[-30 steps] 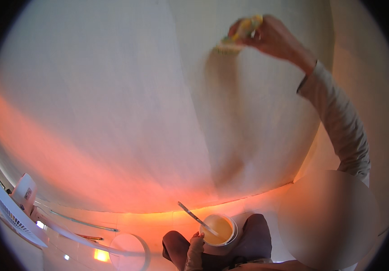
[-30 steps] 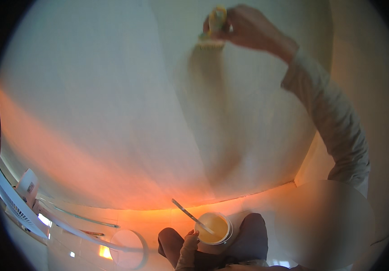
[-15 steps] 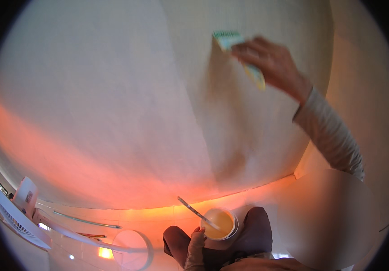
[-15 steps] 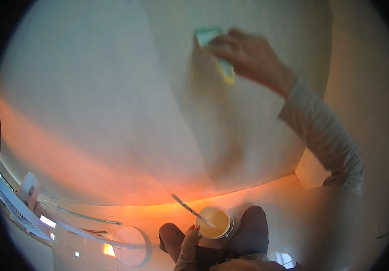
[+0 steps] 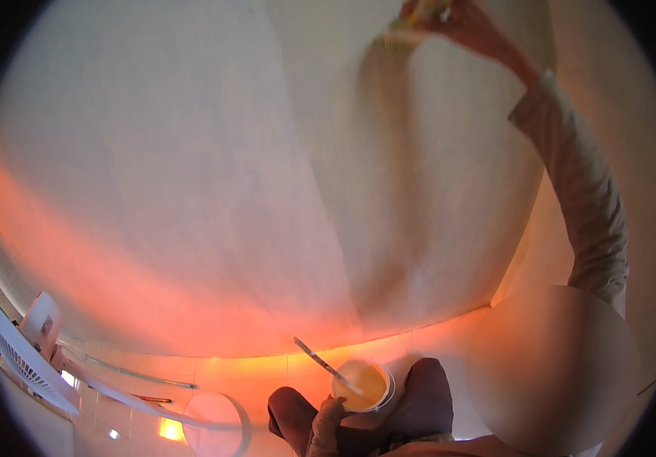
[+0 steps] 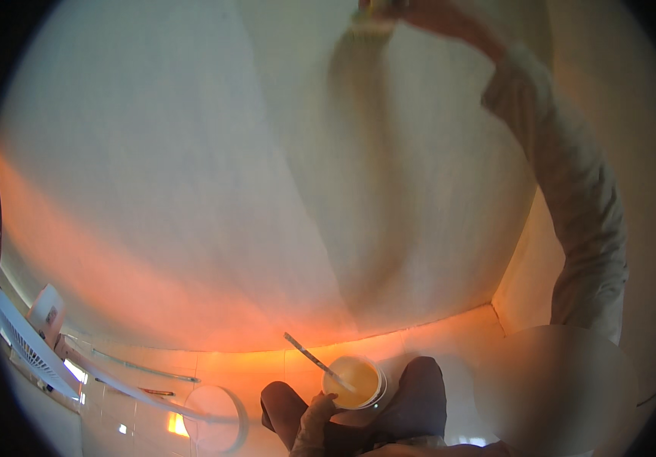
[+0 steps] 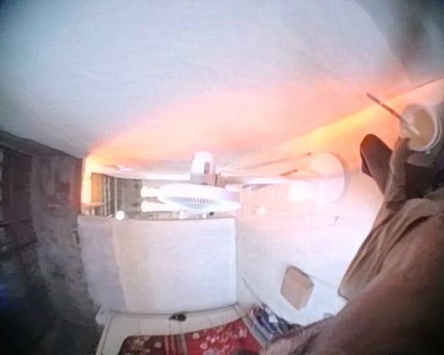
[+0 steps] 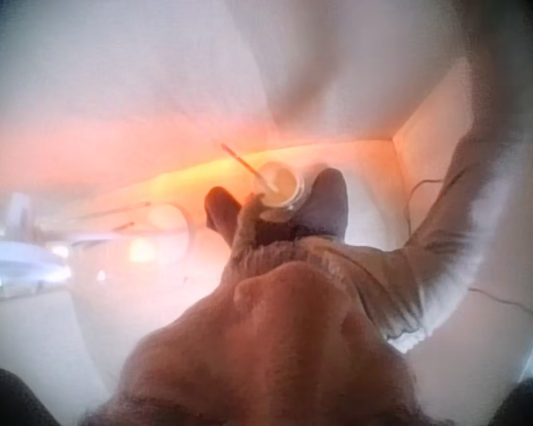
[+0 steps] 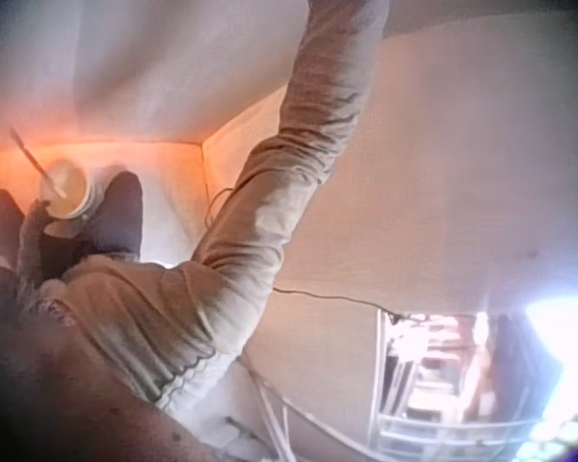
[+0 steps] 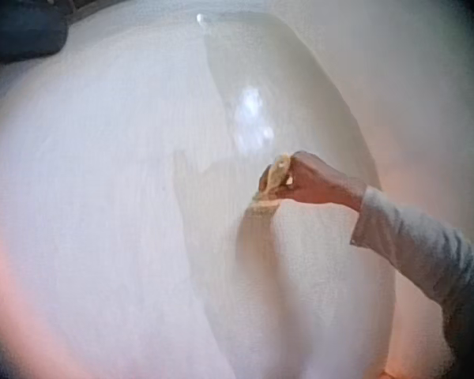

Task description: The person paints the ceiling using a paintbrush and a bucket of paint. They repeatedly dip the brush into the bucket and apply paint to the ceiling surface.

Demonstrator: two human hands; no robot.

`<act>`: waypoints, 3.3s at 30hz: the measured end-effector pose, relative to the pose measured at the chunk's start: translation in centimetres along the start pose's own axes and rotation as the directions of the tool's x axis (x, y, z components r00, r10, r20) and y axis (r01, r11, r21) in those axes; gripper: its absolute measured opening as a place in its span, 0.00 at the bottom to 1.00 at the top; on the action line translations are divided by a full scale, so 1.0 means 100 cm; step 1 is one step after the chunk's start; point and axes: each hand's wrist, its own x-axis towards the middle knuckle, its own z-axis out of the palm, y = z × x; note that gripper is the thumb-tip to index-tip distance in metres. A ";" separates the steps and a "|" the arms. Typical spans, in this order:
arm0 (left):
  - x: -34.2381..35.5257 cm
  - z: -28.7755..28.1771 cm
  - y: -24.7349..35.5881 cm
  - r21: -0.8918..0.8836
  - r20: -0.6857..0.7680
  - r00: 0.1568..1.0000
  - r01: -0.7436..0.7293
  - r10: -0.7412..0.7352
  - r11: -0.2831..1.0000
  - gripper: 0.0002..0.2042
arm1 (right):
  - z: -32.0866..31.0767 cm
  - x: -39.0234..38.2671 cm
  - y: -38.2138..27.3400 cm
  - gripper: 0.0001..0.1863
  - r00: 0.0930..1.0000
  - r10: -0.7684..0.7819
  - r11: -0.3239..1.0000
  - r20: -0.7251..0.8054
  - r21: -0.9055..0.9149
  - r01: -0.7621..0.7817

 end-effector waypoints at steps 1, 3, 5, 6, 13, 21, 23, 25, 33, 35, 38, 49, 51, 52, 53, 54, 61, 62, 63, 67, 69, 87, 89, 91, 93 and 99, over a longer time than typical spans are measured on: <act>0.000 -0.011 0.000 0.425 0.040 0.986 -0.163 0.162 0.890 0.25 | -0.013 0.020 -0.015 0.12 0.999 0.024 0.999 -0.046 -0.035 -0.026; -0.008 -0.041 -0.003 0.931 0.266 0.909 -0.328 0.320 0.160 0.28 | -0.012 0.039 -0.036 0.13 0.990 0.018 0.993 -0.138 -0.112 -0.034; -0.006 0.030 0.007 0.923 0.366 0.906 -0.383 0.212 0.044 0.26 | -0.023 0.045 -0.050 0.12 0.989 -0.096 0.940 -0.110 -0.337 0.054; -0.013 0.011 0.012 0.912 0.394 0.895 -0.353 0.207 -0.211 0.25 | -0.004 0.031 -0.055 0.11 0.986 -0.121 0.925 -0.112 -0.374 0.071; -0.009 -0.027 0.002 0.969 0.217 0.935 -0.241 0.280 0.053 0.16 | 0.124 -0.122 -0.138 0.22 0.976 -0.217 0.873 0.004 -0.446 0.196; -0.022 0.018 0.024 0.579 -0.157 0.985 0.038 0.065 0.814 0.22 | 0.194 -0.277 -0.259 0.16 0.935 0.250 0.967 0.250 -0.008 -0.256; -0.027 0.028 0.027 0.157 -0.237 0.970 0.096 -0.057 0.983 0.24 | 0.210 -0.309 -0.283 0.13 0.867 0.441 0.863 0.234 0.154 -0.480; -0.043 0.054 0.033 -0.033 -0.225 0.969 0.101 -0.106 0.994 0.25 | 0.233 -0.358 -0.305 0.11 0.607 0.739 0.465 0.291 0.432 -0.773; -0.022 0.034 0.003 -0.050 -0.326 0.937 0.114 -0.124 0.992 0.33 | 0.296 -0.442 -0.400 0.12 -0.293 0.613 -0.789 0.734 0.550 -0.272; -0.026 0.030 -0.005 -0.054 -0.269 0.956 0.108 -0.119 0.993 0.35 | 0.299 -0.470 -0.413 0.10 -0.299 0.544 -0.829 0.784 0.558 -0.046; -0.056 0.055 0.021 -0.074 -0.151 0.986 0.065 -0.076 0.995 0.37 | 0.281 -0.466 -0.422 0.09 -0.351 0.414 -0.849 0.840 0.496 0.185; -0.193 0.146 0.141 -0.065 -0.120 0.993 -0.011 0.003 0.998 0.42 | 0.163 -0.303 -0.369 0.23 -0.331 0.367 -0.907 0.870 0.413 0.082; -0.215 0.167 0.157 -0.092 -0.164 0.986 -0.025 0.010 0.995 0.42 | 0.140 -0.276 -0.350 0.23 -0.280 0.386 -0.911 0.879 0.410 0.030; -0.226 0.178 0.166 -0.101 -0.187 0.982 -0.036 0.016 0.994 0.41 | 0.130 -0.268 -0.339 0.23 -0.283 0.385 -0.917 0.879 0.398 -0.009; -0.236 0.185 0.169 -0.106 -0.188 0.982 -0.035 0.014 0.994 0.41 | 0.120 -0.260 -0.329 0.22 -0.284 0.381 -0.922 0.880 0.384 -0.049; -0.240 0.191 0.175 -0.106 -0.189 0.982 -0.041 0.020 0.993 0.41 | 0.113 -0.254 -0.319 0.21 -0.280 0.382 -0.924 0.881 0.373 -0.087; -0.320 0.261 0.233 0.062 -0.194 0.974 -0.108 0.118 0.992 0.41 | 0.028 -0.165 -0.247 0.15 -0.261 0.452 -0.878 0.853 0.373 -0.300; -0.326 0.261 0.232 0.018 -0.153 0.970 -0.187 0.188 0.982 0.40 | 0.014 -0.145 -0.236 0.15 -0.225 0.498 -0.832 0.838 0.389 -0.395; -0.337 0.267 0.242 0.055 -0.175 0.965 -0.189 0.196 0.980 0.41 | 0.004 -0.121 -0.222 0.14 -0.174 0.542 -0.774 0.822 0.408 -0.484; -0.354 0.261 0.233 0.252 -0.131 0.923 -0.323 0.363 0.912 0.40 | -0.037 -0.050 -0.202 0.14 0.007 0.708 -0.481 0.707 0.489 -0.728; -0.373 0.254 0.221 0.288 -0.119 0.909 -0.352 0.398 0.890 0.40 | -0.057 -0.031 -0.202 0.14 0.164 0.740 -0.291 0.652 0.530 -0.796; -0.454 0.340 0.283 -0.068 -0.145 0.966 -0.225 0.214 0.972 0.47 | 0.010 -0.041 -0.238 0.15 0.311 0.451 0.200 0.837 0.245 -0.949; -0.464 0.356 0.296 -0.039 -0.137 0.966 -0.226 0.219 0.973 0.47 | 0.023 -0.059 -0.244 0.15 0.266 0.488 0.262 0.831 0.152 -0.953; -0.468 0.358 0.298 0.015 -0.161 0.949 -0.271 0.270 0.962 0.47 | 0.030 -0.059 -0.250 0.16 0.222 0.491 0.281 0.842 0.089 -0.956; -0.468 0.355 0.293 0.100 -0.189 0.916 -0.342 0.355 0.934 0.47 | 0.032 -0.058 -0.256 0.16 0.158 0.477 0.256 0.865 0.035 -0.966; -0.467 0.351 0.293 0.141 -0.200 0.915 -0.326 0.349 0.935 0.45 | 0.005 -0.045 -0.247 0.15 0.402 0.550 0.320 0.732 0.259 -0.911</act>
